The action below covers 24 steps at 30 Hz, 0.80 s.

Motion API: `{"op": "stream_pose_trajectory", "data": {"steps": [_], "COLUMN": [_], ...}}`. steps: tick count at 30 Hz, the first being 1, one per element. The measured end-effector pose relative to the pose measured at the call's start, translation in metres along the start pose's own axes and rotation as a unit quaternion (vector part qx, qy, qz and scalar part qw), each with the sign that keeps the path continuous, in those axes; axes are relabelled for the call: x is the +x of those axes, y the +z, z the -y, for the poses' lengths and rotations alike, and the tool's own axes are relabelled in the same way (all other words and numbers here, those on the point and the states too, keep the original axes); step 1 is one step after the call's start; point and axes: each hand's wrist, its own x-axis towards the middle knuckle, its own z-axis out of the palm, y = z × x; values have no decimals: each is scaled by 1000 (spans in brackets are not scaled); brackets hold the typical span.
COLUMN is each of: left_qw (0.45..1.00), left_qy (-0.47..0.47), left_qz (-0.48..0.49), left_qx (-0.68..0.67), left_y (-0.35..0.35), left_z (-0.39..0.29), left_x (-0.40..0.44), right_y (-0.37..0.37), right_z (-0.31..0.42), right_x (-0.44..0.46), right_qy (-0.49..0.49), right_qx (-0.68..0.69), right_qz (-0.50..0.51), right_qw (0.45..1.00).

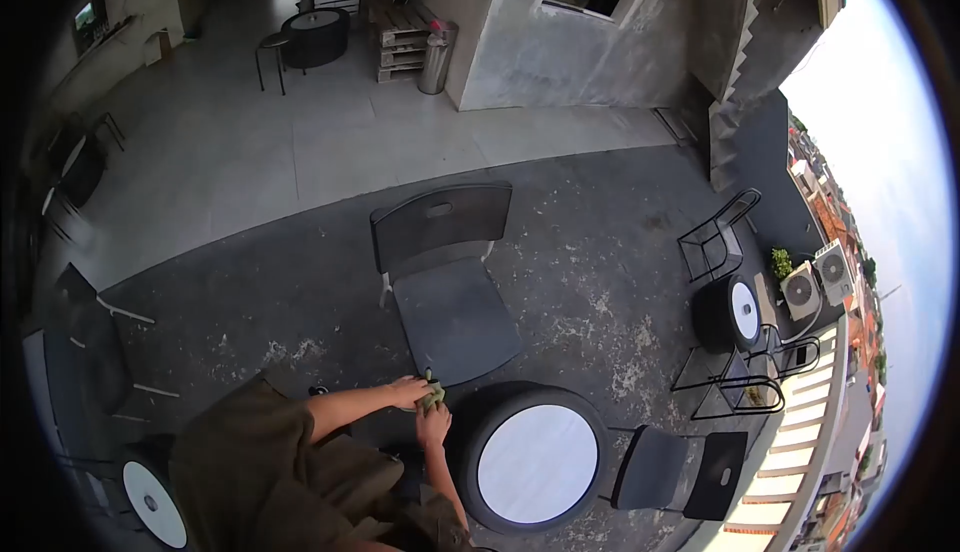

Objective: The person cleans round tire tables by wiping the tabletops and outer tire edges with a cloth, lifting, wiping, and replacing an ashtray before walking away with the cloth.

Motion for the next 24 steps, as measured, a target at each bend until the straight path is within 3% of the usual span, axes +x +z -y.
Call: {"op": "stream_pose_trajectory", "data": {"steps": [4,8,10,12,14,16,19,22,24], "left_qw": [980,945,908,852,801,764,853,810,793], "left_qy": [-55,-61,-98,-171,-217,-236,-176,-154,-108], "left_qz": [-186,-318,-405,-493,-556,-598,-449,-438,-489], "left_qx": [-37,-46,-34,-43,-49,-53,-201,-358,-347], "left_y": [-104,-196,-230,-249,-249,-254,-290,-321,-339], "left_z": [111,182,204,226,249,277,315,344,371], "left_x": [-120,-236,-293,-341,-368,-383,-397,-389,-373], "right_y": [-13,-24,-27,-36,-31,-29,-18,-17,-11], "right_z": [161,311,375,439,486,523,559,583,594], "right_x": [46,81,95,94,90,89,108,136,167], "right_qy": [-146,-228,-245,-197,-226,-273,-344,-350,-325], "right_qx": [-96,-73,-1,139,262,303,285,290,349], "right_qz": [-10,-16,35,85,33,66,91,153,205], "right_qw": [985,971,969,967,938,911,890,878,855]}}
